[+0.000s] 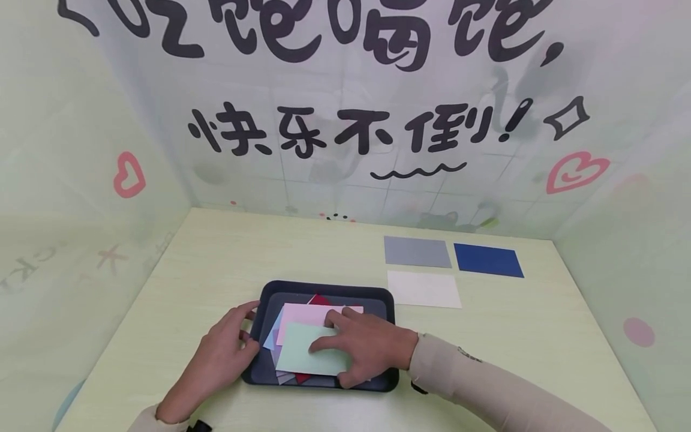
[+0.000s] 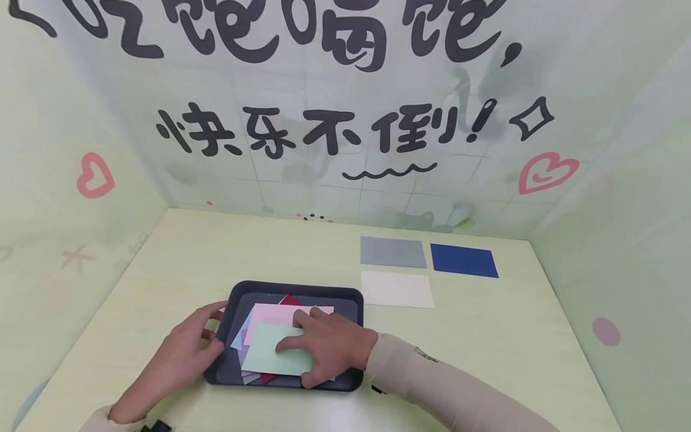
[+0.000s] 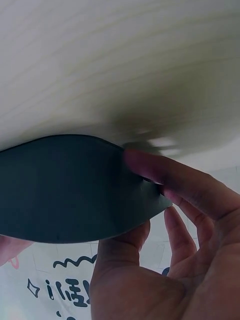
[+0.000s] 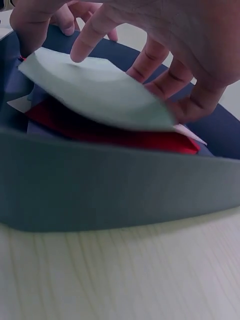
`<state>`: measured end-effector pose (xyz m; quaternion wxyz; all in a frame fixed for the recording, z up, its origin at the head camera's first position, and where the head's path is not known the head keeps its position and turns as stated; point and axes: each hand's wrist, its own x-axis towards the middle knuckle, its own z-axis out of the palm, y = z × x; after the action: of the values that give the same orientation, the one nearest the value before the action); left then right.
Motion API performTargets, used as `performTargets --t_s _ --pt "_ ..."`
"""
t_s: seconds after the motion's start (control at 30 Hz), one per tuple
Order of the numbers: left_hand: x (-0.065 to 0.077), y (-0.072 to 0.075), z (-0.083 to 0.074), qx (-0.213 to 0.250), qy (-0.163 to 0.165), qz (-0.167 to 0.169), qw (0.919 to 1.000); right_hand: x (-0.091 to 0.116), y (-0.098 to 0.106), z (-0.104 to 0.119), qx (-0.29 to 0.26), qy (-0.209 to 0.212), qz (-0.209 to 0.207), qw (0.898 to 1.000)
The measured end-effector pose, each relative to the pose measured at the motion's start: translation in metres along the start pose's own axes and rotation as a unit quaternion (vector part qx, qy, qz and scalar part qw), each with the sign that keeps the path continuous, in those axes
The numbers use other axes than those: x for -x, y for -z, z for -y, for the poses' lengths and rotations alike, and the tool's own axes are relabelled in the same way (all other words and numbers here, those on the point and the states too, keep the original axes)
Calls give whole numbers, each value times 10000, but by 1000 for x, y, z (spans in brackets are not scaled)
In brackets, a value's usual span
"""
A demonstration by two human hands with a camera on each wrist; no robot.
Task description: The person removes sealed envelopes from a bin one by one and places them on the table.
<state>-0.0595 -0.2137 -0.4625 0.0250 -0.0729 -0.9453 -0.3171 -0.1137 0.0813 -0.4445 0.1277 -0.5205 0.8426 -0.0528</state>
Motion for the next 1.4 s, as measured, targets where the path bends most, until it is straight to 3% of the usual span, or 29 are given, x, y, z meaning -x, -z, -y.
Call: performTargets --t_s 0.7,1.4 --pt "0 0 -2 20 65 62 10000 3 -3 0 527 -118 -106 9985" --pt "0 -2 0 81 117 71 9999 7 0 0 662 -114 -10 9977"
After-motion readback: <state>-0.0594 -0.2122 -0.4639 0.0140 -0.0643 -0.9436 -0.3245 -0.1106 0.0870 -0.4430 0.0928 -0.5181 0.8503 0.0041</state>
